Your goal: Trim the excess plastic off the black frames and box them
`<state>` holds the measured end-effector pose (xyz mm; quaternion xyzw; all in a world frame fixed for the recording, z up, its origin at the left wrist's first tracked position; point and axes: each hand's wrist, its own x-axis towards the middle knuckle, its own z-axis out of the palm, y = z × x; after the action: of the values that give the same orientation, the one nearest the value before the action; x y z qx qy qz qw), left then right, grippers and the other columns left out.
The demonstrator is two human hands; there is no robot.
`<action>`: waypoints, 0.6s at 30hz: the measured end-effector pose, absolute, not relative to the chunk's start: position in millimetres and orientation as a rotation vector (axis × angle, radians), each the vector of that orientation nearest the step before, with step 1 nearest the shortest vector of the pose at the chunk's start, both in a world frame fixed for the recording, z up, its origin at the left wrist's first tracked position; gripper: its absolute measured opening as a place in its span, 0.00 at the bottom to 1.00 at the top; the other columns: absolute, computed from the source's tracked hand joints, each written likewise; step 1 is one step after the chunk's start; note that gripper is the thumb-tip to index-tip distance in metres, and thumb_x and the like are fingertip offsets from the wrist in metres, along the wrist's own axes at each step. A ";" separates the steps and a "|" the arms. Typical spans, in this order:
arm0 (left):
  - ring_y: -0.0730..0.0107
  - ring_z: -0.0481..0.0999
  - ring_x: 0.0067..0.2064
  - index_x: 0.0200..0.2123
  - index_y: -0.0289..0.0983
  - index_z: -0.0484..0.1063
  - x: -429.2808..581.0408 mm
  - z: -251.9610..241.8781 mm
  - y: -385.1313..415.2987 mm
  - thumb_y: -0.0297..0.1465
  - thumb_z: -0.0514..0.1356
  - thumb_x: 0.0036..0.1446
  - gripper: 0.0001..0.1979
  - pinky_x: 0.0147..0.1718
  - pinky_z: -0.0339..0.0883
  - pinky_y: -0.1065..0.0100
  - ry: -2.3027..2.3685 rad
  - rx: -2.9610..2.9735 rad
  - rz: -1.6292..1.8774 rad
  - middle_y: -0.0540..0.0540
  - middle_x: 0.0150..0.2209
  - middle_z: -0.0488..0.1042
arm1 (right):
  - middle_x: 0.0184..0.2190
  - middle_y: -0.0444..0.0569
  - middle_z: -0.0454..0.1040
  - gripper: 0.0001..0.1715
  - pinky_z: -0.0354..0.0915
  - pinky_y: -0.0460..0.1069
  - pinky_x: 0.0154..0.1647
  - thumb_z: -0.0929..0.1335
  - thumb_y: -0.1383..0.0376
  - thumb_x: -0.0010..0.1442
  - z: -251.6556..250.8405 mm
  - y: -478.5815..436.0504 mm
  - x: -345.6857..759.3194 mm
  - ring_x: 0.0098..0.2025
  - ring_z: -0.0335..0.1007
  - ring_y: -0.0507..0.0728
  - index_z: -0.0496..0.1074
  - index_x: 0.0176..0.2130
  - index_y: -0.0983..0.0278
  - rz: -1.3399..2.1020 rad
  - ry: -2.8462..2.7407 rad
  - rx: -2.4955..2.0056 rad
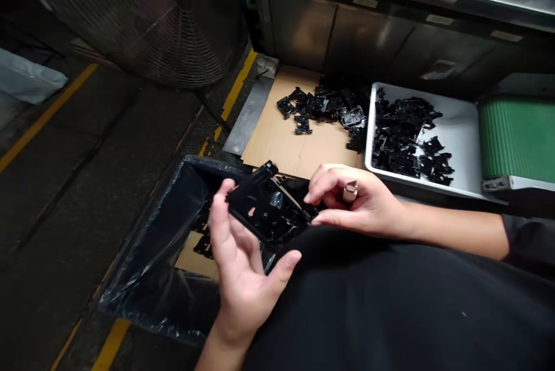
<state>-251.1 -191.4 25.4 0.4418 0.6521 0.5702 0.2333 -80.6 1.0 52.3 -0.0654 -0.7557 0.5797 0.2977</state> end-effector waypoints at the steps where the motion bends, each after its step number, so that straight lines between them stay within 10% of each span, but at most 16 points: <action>1: 0.46 0.60 0.80 0.82 0.62 0.42 -252.5 20.1 -196.1 0.45 0.73 0.63 0.55 0.72 0.69 0.44 1.722 1.080 1.592 0.42 0.81 0.52 | 0.42 0.50 0.79 0.14 0.68 0.44 0.33 0.80 0.66 0.66 48.9 -1.6 -87.3 0.37 0.72 0.50 0.79 0.50 0.66 1.512 -2.049 -0.151; 10: 0.48 0.80 0.65 0.64 0.47 0.74 -260.0 -103.5 -248.2 0.51 0.68 0.66 0.28 0.64 0.76 0.49 1.559 -0.090 1.642 0.37 0.66 0.78 | 0.55 0.56 0.78 0.15 0.78 0.49 0.51 0.69 0.66 0.76 -43.4 -66.4 -172.6 0.52 0.82 0.56 0.76 0.59 0.63 1.639 -2.723 0.022; 18: 0.48 0.77 0.64 0.65 0.38 0.73 -419.5 -299.5 -350.3 0.40 0.67 0.71 0.24 0.62 0.75 0.41 2.289 -0.406 1.250 0.36 0.66 0.74 | 0.48 0.53 0.81 0.13 0.78 0.51 0.52 0.71 0.62 0.73 -134.9 -120.3 -195.8 0.48 0.83 0.58 0.79 0.55 0.62 2.138 -2.880 -0.571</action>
<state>-419.5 -350.3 -299.5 -0.1490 0.8400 0.4588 0.2484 -195.8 -120.3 -134.9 -0.1526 -0.7692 0.5710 -0.2426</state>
